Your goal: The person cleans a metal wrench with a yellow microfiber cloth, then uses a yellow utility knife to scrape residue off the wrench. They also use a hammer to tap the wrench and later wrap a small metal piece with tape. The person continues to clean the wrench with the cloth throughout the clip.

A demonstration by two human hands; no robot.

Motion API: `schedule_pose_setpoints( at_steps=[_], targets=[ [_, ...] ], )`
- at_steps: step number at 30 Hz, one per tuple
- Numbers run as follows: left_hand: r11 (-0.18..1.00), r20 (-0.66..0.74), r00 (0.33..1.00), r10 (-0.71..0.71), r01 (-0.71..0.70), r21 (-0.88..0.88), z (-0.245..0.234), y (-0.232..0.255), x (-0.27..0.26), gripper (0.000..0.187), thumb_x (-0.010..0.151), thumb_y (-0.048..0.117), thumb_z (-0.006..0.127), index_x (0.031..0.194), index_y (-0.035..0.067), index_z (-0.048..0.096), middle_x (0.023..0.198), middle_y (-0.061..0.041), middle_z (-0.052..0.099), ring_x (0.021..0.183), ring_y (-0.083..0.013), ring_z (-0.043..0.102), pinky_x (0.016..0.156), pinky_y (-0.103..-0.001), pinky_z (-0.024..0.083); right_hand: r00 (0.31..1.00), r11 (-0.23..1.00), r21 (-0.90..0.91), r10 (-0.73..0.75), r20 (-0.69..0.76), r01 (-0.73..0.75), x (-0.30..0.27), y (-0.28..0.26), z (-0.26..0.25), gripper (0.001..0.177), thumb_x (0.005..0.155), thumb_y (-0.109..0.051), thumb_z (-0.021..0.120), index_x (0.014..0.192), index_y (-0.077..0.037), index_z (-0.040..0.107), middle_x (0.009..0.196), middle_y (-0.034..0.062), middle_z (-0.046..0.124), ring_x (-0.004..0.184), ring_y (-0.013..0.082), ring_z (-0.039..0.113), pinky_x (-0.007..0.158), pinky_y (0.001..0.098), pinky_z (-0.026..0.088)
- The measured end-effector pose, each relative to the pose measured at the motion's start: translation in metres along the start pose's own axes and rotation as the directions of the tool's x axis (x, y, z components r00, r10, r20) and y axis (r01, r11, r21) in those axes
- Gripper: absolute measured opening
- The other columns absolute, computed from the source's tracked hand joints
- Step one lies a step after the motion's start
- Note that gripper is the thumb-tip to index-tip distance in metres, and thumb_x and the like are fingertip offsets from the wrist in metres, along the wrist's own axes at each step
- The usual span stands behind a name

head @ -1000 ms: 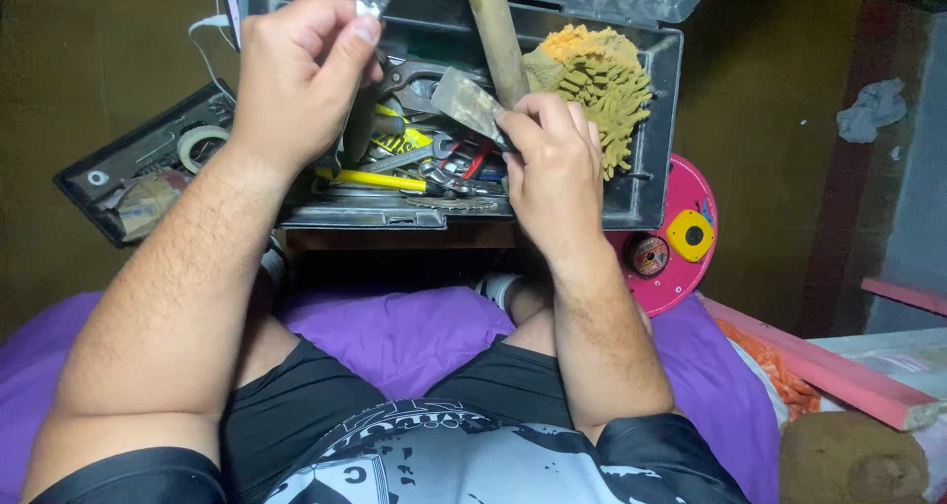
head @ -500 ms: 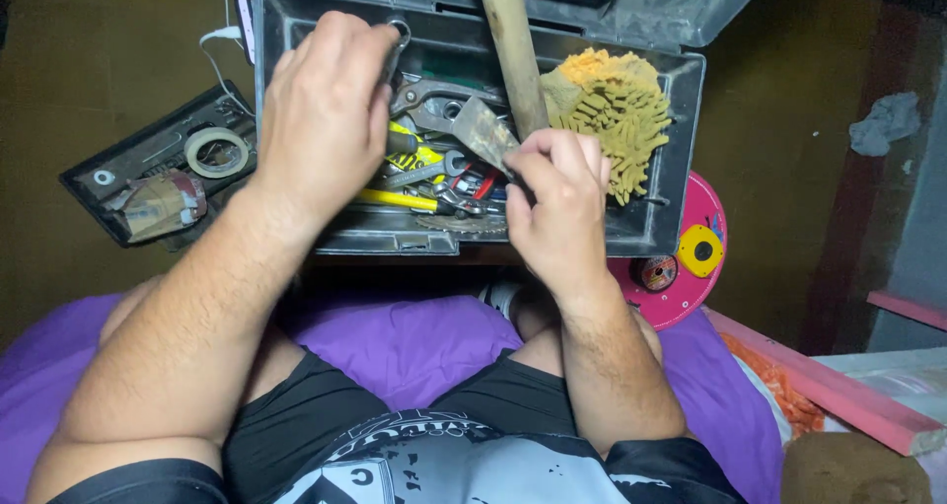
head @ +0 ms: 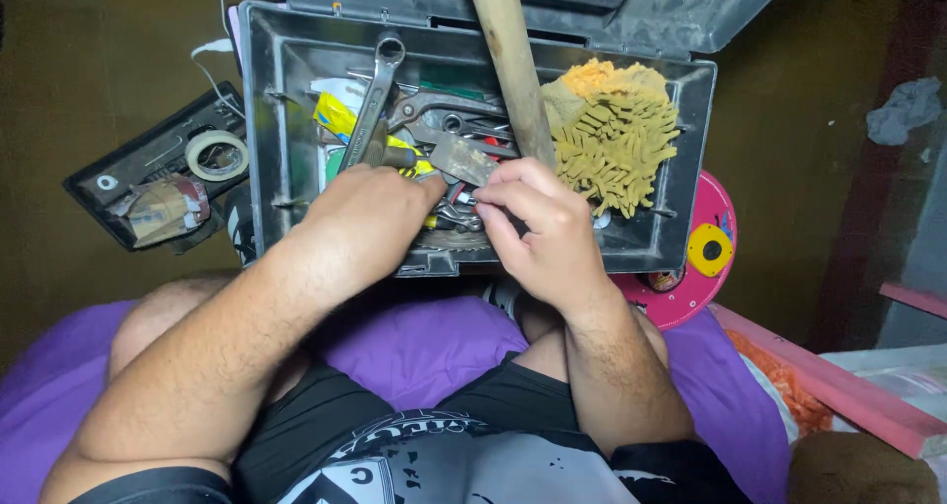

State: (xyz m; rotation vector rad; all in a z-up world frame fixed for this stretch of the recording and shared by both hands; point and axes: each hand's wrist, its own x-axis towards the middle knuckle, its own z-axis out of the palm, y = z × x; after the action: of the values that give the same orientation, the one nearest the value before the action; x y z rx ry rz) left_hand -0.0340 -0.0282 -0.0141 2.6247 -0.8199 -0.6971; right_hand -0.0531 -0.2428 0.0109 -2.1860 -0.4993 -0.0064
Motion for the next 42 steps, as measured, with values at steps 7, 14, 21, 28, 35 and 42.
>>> schedule_pose_setpoints(
  at_steps=[7,14,21,28,35,42],
  targets=[
    [0.998,0.115,0.992,-0.053,0.057,-0.029,0.006,-0.003,0.009,0.039,0.095,0.01,0.052,0.131,0.016,0.068,0.086,-0.017,0.074,0.088,-0.038,0.075,0.082,-0.047,0.056,0.97,0.995,-0.023,0.098,0.22,-0.095,0.002,0.002,0.0,0.012,0.096,-0.006,0.063,0.099,-0.008,0.075,0.095,0.0118,0.075,0.091,0.0344,0.074,0.08,0.043,0.059],
    [0.998,0.109,0.993,-0.049,0.045,0.04,0.003,0.004,0.012,0.03,0.093,0.004,0.052,0.114,0.012,0.071,0.075,-0.012,0.075,0.08,-0.0335,0.077,0.073,-0.047,0.06,0.964,0.994,-0.01,0.104,0.245,-0.105,0.002,-0.001,-0.001,0.014,0.099,-0.006,0.059,0.098,-0.007,0.073,0.096,0.012,0.075,0.091,0.0345,0.074,0.079,0.0427,0.059],
    [0.999,-0.012,1.0,0.016,-0.016,0.046,-0.018,0.002,0.006,0.022,0.091,0.001,0.059,0.108,0.008,0.072,0.079,-0.016,0.077,0.082,-0.0345,0.077,0.073,-0.05,0.061,0.981,0.997,0.045,0.046,0.19,-0.056,0.002,-0.002,-0.004,0.014,0.099,-0.004,0.06,0.101,-0.006,0.074,0.097,0.0123,0.075,0.088,0.0336,0.074,0.076,0.0403,0.06],
    [0.966,-0.199,0.974,-0.109,0.056,-0.254,-0.043,-0.008,0.001,0.023,0.092,0.008,0.071,0.115,0.005,0.069,0.083,-0.015,0.073,0.085,-0.0379,0.075,0.074,-0.053,0.059,0.998,0.996,0.066,0.055,0.014,-0.056,-0.002,-0.001,-0.008,0.015,0.098,-0.003,0.065,0.111,-0.002,0.074,0.105,0.0153,0.072,0.088,0.0328,0.072,0.073,0.0392,0.058],
    [0.954,-0.376,0.9,-0.22,0.119,-0.274,-0.041,-0.025,0.002,0.032,0.094,0.019,0.074,0.118,0.01,0.055,0.091,-0.017,0.072,0.081,-0.0485,0.068,0.062,-0.063,0.05,0.993,0.993,0.032,0.114,0.038,-0.115,-0.004,-0.004,-0.006,0.014,0.098,-0.001,0.067,0.111,-0.001,0.072,0.11,0.014,0.07,0.069,0.0135,0.056,0.064,0.0242,0.046],
    [0.938,-0.375,0.896,-0.237,0.112,-0.327,-0.039,-0.028,0.005,0.032,0.093,0.019,0.076,0.116,0.01,0.055,0.091,-0.016,0.071,0.081,-0.0464,0.067,0.062,-0.061,0.05,0.992,0.995,0.03,0.096,0.082,-0.099,-0.003,-0.003,-0.007,0.013,0.099,-0.002,0.065,0.11,0.0,0.072,0.109,0.0144,0.071,0.076,0.0159,0.063,0.063,0.0247,0.048]
  ],
)
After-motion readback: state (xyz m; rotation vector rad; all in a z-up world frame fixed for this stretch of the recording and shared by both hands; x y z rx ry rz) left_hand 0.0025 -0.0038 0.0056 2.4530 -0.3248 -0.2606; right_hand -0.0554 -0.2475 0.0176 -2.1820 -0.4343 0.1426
